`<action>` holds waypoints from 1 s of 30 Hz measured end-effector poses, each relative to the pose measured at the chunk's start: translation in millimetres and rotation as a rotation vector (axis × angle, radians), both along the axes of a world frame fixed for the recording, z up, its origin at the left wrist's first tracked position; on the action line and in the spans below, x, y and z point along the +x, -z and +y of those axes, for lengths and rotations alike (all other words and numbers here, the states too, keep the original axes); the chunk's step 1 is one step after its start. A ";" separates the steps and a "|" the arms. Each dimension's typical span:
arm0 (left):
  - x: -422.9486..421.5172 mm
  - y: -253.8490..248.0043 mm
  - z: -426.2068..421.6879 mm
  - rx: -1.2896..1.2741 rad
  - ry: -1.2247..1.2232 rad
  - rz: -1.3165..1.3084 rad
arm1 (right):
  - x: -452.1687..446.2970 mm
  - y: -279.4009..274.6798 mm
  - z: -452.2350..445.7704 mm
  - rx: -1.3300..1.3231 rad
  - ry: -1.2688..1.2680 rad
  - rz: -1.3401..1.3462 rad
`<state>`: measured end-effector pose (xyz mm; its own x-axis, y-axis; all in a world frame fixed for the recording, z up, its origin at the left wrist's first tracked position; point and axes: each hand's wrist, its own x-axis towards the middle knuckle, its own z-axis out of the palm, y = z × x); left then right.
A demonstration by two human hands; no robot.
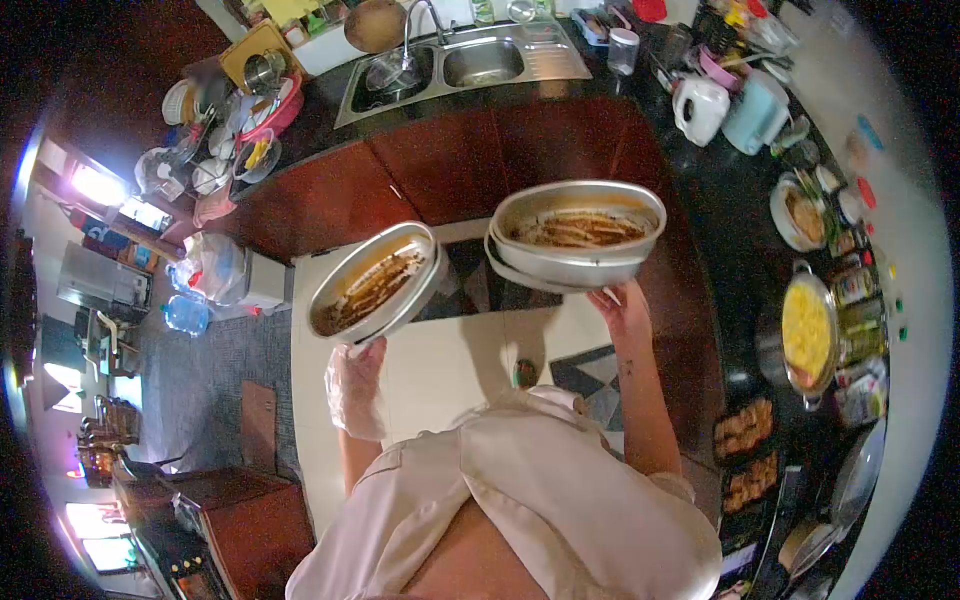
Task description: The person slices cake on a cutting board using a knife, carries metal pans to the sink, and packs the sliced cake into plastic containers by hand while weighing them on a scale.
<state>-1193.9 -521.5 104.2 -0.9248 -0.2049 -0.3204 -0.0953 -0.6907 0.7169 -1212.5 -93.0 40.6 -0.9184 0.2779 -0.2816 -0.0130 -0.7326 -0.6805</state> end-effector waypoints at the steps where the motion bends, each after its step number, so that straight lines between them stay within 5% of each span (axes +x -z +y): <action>1: -24.7 -7.4 2.1 -0.014 -0.022 0.063 | -33.2 -0.9 0.7 -0.007 0.000 0.024; 13: -351.5 -23.0 -12.1 0.021 0.068 0.088 | -326.4 -7.4 -4.5 0.075 0.249 0.089; 18: -483.1 -35.3 20.5 -0.287 0.294 0.280 | -390.4 2.9 18.5 0.037 0.372 0.027; 20: -546.5 -26.9 47.6 -0.075 0.282 0.020 | -410.7 1.3 27.9 0.032 0.428 0.029; 22: -599.4 -10.6 61.7 -0.739 0.547 0.339 | -427.7 -11.3 32.7 -0.004 0.499 -0.002; 23: -621.5 -0.4 86.1 -0.049 0.508 0.064 | -441.7 -7.7 41.7 -0.002 0.512 0.002; 27: -688.4 30.4 160.6 -0.346 0.651 0.334 | -471.3 -10.9 72.5 0.089 0.506 -0.129; 30: -730.0 36.1 218.0 -0.503 0.737 0.188 | -495.1 -4.1 96.8 -0.032 0.480 -0.140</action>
